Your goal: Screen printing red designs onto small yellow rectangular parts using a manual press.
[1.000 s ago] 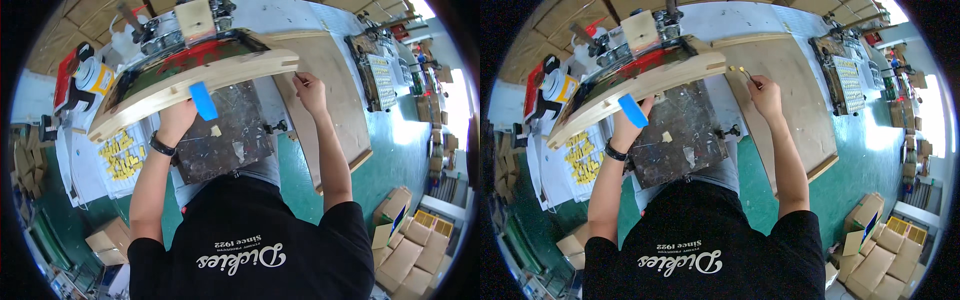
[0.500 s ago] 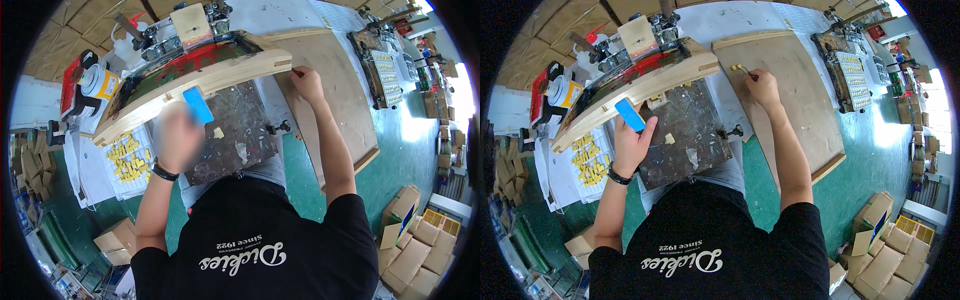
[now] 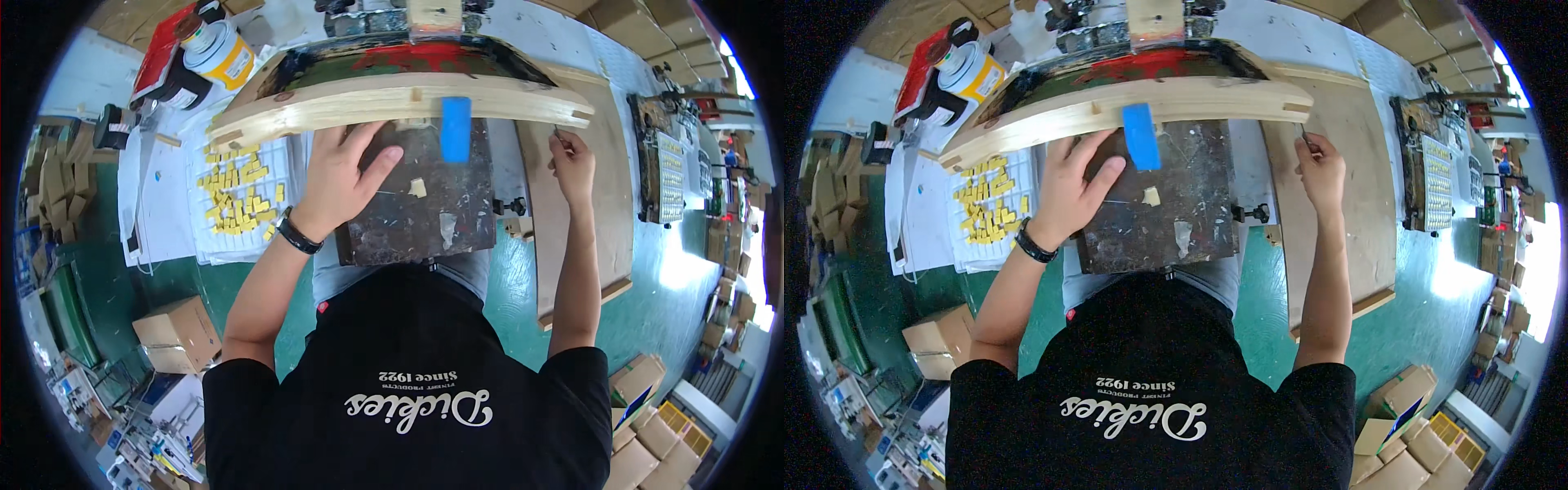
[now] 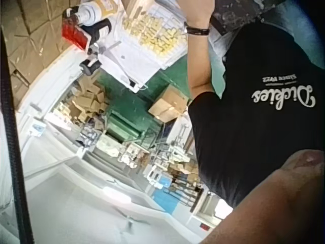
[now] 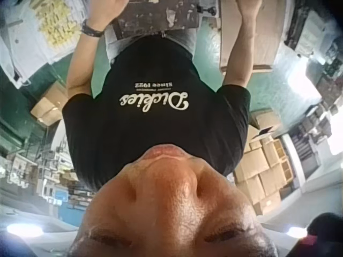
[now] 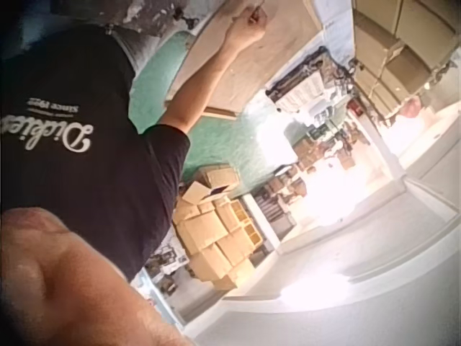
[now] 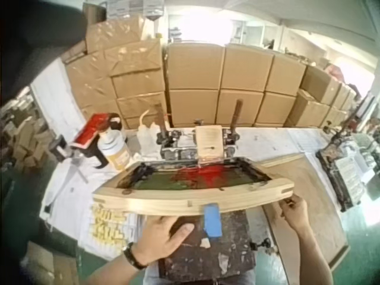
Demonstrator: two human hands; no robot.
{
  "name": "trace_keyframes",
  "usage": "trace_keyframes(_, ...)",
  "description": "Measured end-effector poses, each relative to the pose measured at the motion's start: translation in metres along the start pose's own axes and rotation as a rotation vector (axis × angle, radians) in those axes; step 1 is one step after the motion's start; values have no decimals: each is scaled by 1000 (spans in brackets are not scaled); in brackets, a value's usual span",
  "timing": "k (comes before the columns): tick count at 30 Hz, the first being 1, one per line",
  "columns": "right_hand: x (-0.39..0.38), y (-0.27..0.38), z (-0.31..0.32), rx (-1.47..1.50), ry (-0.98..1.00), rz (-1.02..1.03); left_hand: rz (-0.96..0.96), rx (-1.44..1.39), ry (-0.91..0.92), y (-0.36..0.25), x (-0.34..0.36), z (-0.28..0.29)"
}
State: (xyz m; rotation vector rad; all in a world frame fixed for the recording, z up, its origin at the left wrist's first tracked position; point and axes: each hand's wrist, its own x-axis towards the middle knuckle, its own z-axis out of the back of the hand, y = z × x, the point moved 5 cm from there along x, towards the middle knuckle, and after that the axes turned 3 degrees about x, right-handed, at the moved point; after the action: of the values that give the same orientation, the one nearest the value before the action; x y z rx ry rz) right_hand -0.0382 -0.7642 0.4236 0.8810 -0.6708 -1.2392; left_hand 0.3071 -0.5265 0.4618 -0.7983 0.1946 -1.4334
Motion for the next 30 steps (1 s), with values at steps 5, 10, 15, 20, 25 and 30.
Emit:
trace_keyframes(5, -17, 20, -7, 48, 15, 21, -43, 297, -108, 0, -5, -2)
trace_keyframes(10, -30, 49, -17, 107, 12, 100, -116, 453, -118, -12, 6, -10)
trace_keyframes(15, -46, 63, -23, 114, 37, 141, -93, 484, -97, -13, 6, -8)
trace_keyframes(20, -51, 61, -22, 118, 71, 147, -128, 455, -89, -12, 7, -6)
trace_keyframes(25, -49, 68, -15, 182, 54, 169, -175, 54, -163, -21, -4, 25)
trace_keyframes(30, -28, 94, 8, 512, -7, 259, 297, -488, -853, 39, -44, 88)
